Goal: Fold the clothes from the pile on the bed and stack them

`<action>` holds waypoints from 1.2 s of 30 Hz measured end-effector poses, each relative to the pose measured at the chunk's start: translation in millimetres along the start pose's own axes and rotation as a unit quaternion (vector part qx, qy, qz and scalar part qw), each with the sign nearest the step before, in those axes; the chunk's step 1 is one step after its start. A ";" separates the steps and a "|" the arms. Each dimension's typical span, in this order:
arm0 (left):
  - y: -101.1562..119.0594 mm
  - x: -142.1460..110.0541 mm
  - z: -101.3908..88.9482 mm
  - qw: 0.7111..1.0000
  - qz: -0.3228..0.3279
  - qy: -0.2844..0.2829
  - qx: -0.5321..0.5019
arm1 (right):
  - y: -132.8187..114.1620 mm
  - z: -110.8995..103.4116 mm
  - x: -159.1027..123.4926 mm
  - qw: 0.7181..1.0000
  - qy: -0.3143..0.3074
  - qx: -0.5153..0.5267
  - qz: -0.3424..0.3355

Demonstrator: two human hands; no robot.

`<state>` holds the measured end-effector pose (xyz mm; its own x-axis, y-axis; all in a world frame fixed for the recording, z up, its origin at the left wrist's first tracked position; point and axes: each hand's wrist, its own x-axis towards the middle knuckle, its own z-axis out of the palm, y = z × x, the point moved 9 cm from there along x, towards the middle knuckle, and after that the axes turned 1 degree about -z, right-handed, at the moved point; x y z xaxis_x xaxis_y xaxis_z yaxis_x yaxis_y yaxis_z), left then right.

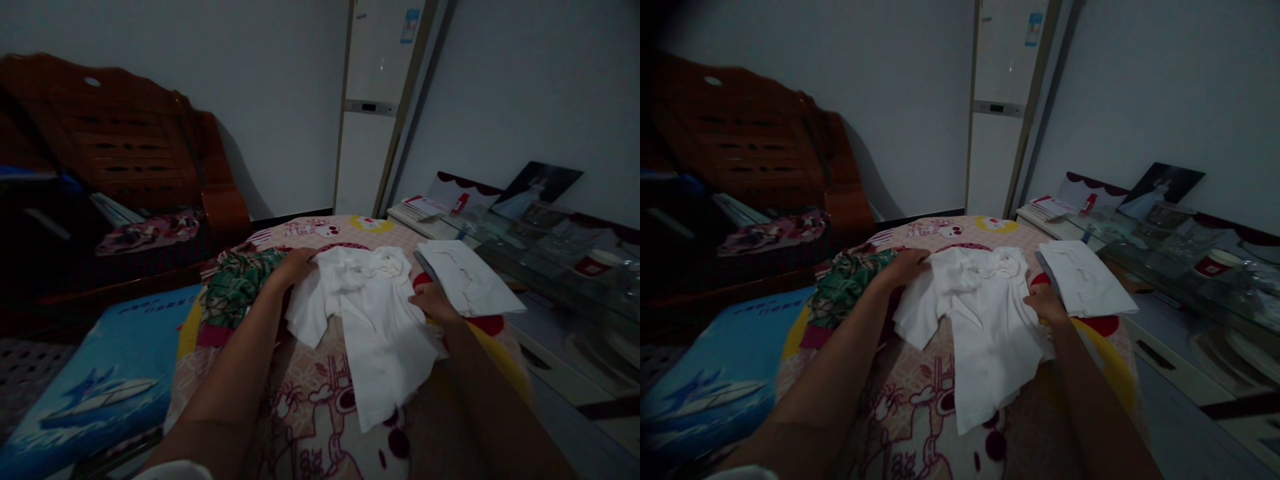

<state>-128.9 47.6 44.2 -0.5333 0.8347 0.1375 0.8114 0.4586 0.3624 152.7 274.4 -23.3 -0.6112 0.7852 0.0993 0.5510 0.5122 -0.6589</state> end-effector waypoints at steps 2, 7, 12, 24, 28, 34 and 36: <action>-15.7 -6.0 -32.5 0.987 -0.081 0.138 -0.002 | 6.2 -5.7 -1.1 1.000 0.023 -0.013 0.010; -37.0 -16.9 -40.6 0.964 -0.136 0.228 0.007 | 18.7 -12.1 -3.0 0.994 0.070 -0.077 0.034; -28.4 -8.3 -34.1 0.971 -0.109 0.213 0.013 | 16.9 -5.1 -4.8 0.993 0.052 -0.102 0.035; -20.5 15.2 -67.8 0.950 -0.046 0.286 -0.116 | 33.0 -26.6 -6.8 0.993 0.060 -0.085 0.064; 59.6 -18.4 -2.5 0.995 0.079 -0.055 0.005 | 32.8 -19.0 -6.6 0.989 0.043 -0.124 0.065; 126.1 -133.5 65.7 0.939 0.228 -0.239 0.091 | 30.9 -15.7 -7.4 0.986 0.042 -0.156 0.047; 127.8 -151.4 77.4 0.942 0.230 -0.216 0.118 | 30.1 -13.6 -8.2 0.982 0.039 -0.177 0.048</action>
<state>74.0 3.5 -1.6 -0.0068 0.9842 -0.1767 0.9903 0.0312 0.1353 182.0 288.1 -33.8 -0.5083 0.8534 0.1155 0.7759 0.5120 -0.3686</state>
